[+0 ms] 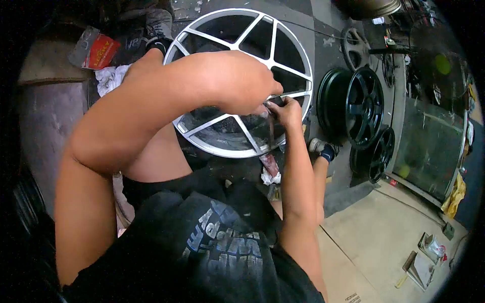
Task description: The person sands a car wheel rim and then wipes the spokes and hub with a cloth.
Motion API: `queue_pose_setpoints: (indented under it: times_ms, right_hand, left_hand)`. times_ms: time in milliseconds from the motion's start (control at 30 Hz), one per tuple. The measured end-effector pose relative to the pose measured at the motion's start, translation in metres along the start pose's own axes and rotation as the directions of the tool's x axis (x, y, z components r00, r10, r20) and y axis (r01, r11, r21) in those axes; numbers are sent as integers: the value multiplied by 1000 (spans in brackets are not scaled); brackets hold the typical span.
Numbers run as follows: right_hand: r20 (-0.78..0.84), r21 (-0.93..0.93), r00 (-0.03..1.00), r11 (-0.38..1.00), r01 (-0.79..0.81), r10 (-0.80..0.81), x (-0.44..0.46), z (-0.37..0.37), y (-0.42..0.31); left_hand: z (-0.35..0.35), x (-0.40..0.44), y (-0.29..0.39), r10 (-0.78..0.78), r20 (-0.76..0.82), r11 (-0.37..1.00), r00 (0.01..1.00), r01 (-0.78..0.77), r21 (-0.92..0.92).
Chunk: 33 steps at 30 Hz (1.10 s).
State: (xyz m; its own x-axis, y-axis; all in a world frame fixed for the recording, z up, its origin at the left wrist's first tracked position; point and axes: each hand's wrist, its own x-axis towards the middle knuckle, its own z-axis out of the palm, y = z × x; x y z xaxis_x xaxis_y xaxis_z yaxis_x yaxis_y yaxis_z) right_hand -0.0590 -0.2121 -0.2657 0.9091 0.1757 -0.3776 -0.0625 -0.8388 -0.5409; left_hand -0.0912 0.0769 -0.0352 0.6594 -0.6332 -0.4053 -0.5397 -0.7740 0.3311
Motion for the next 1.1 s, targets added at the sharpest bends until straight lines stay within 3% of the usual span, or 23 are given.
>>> queue_pose_setpoints:
  times_ms: [33, 67, 167, 233, 300, 367, 433, 500, 567, 600, 633, 700, 733, 767, 833, 867, 900, 967, 1033, 1067, 1100]
  right_hand:
    - [-32, -27, 998, 998, 50, -50, -13, 0, 3]
    - [43, -145, 999, 989, 15, -9, -23, -6, 6]
    - [105, -164, 992, 985, -47, 65, -39, -18, -3]
    - [-8, -196, 1000, 981, -7, 5, -10, -8, -4]
    - [-69, -43, 998, 999, -9, 6, 9, 1, -10]
    - [-92, -105, 995, 994, 25, -35, -8, -4, -22]
    - [-38, -264, 996, 962, 73, -86, -33, -7, -10]
    - [31, -275, 999, 961, 31, -24, -57, -16, -3]
    - [102, -288, 994, 958, 3, 27, -50, -19, -3]
    - [65, -263, 998, 965, 11, 6, -33, -14, -5]
    - [21, -235, 1000, 972, 10, -5, -23, -9, -4]
    - [-49, -152, 998, 988, -37, 30, -8, -8, -27]
    - [-52, -292, 998, 956, 12, -29, -12, -13, -39]
    - [-61, -282, 998, 959, -6, -11, -24, -12, -30]
    - [20, -312, 991, 941, 131, -132, -44, -15, -19]
    - [59, -377, 998, 925, 35, -14, -64, -21, -16]
    - [54, -375, 999, 927, 28, -8, -83, -26, -14]
    - [219, -436, 975, 896, 81, 18, -108, -37, -2]
    - [44, -100, 993, 990, -101, 106, -121, -54, 22]
    - [-181, 18, 977, 993, -116, 117, -120, -51, 61]
    - [-158, 393, 965, 910, -131, 207, -120, -57, 84]
  left_hand:
    - [2, 0, 2, 11, 22, 998, 1000, -10, -55]
    - [7, -3, -3, 21, 13, 1000, 1000, -21, -7]
    - [-1, -13, -8, -55, 59, 998, 997, 53, 32]
    - [-2, -6, -4, -82, 69, 996, 994, 79, 38]
    - [1, 7, 3, 9, 49, 999, 999, -11, 34]
    - [4, 7, 5, -11, 31, 1000, 999, 11, -29]
    - [4, -2, 1, 3, 13, 999, 1000, -2, -49]
    - [-2, -7, -4, -23, 43, 998, 999, 26, -62]
    - [-6, -7, -8, -75, 99, 997, 992, 72, 39]
    - [2, 1, -10, -61, 38, 996, 997, 59, 68]
    - [-2, 7, -4, -80, 77, 995, 994, 75, 66]
    - [8, 20, 0, -51, -7, 998, 999, 51, -26]
    - [9, 24, 0, -42, -4, 999, 999, 42, -13]
    - [13, 28, 1, -39, 14, 999, 999, 39, -27]
    - [9, 23, -1, -41, 52, 998, 998, 43, -40]
    - [9, 23, -8, -67, 87, 997, 994, 70, -28]
    - [12, 23, -14, -89, 126, 996, 988, 91, -15]
    - [6, 7, -22, -147, 68, 985, 987, 152, -84]
    - [16, 12, -42, -193, 71, 968, 979, 202, -148]
    - [27, 12, -60, -178, -2, 972, 984, 175, -155]
    - [37, 11, -77, -155, -70, 978, 986, 142, -155]
